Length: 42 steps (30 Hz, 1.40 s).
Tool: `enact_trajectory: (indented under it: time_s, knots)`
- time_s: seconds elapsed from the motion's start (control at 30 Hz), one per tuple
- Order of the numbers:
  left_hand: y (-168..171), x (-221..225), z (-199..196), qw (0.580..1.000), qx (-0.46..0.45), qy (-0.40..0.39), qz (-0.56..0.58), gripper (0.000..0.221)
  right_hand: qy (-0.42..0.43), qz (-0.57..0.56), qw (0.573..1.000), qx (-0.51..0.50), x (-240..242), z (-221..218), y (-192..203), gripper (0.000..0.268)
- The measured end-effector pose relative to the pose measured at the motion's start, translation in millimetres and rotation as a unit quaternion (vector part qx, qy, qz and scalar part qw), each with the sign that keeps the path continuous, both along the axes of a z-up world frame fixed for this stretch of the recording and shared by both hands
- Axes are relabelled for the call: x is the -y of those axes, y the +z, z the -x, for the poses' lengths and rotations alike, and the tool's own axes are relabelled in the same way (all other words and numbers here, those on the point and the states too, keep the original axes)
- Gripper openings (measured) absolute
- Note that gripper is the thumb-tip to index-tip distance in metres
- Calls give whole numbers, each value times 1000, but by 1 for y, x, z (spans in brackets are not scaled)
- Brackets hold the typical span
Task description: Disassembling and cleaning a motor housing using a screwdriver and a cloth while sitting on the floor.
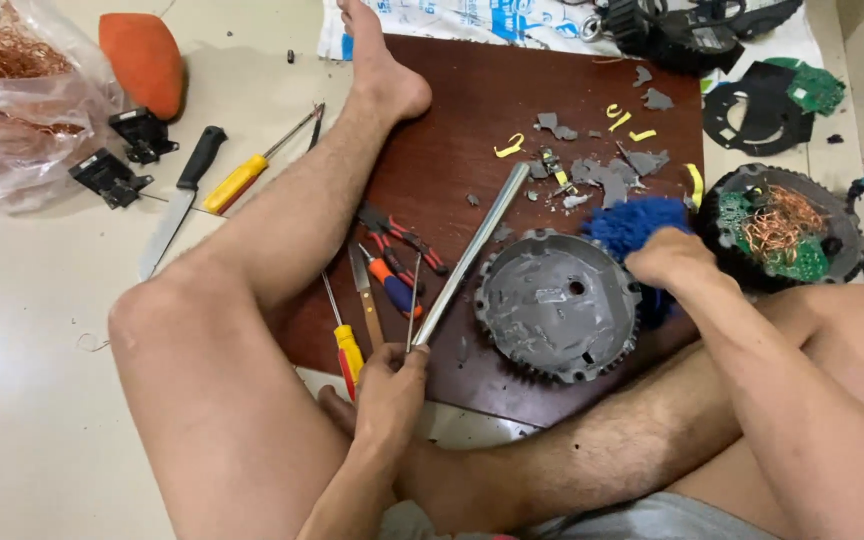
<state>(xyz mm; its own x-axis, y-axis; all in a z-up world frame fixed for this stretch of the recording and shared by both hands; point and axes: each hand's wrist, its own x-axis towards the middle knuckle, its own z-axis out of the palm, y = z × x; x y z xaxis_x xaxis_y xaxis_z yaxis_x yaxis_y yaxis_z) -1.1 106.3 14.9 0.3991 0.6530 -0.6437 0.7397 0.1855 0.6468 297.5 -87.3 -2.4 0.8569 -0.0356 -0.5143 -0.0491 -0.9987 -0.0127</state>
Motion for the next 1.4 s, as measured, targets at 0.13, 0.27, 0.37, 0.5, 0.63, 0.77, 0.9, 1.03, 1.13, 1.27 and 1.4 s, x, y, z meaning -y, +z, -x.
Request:
enact_trajectory:
  time_s: [0.13,0.27,0.37,0.5,0.63,0.77,0.9,1.03,1.13,1.27,1.4]
  knots:
    - [-9,2,0,1000,4,6,-26,32,39,-224,974,5,-27,17,59,36]
    - [-16,10,8,984,19,-42,-170,28,29,-291,938,186,-3,-23,35,37]
    - [-33,11,6,937,47,-128,-323,19,83,-105,979,151,10,-22,37,57]
    - [-26,-8,-21,907,-38,-257,-330,36,-181,-147,967,-103,28,-20,-1,47]
    - [-26,-24,-36,890,-124,-322,-297,45,46,-126,987,-94,5,-26,-13,84]
    - [-46,-34,-30,895,-99,-311,-305,42,-116,-583,804,7,-36,-43,-22,60]
    - [-37,-18,-16,917,-64,-260,-297,40,34,-480,874,72,-61,-94,-29,48]
    - [-38,-7,-15,934,-72,-215,-277,42,220,-267,938,1,-97,-40,17,60]
    - [-25,2,-11,959,-42,-142,-244,41,285,-212,933,-50,-129,-62,-31,77]
    - [-30,-1,-10,968,-31,-111,-225,46,364,-129,922,40,-156,-61,-62,45]
    - [-30,-5,-7,972,-6,-110,-209,48,142,-242,922,266,-140,-59,-25,41]
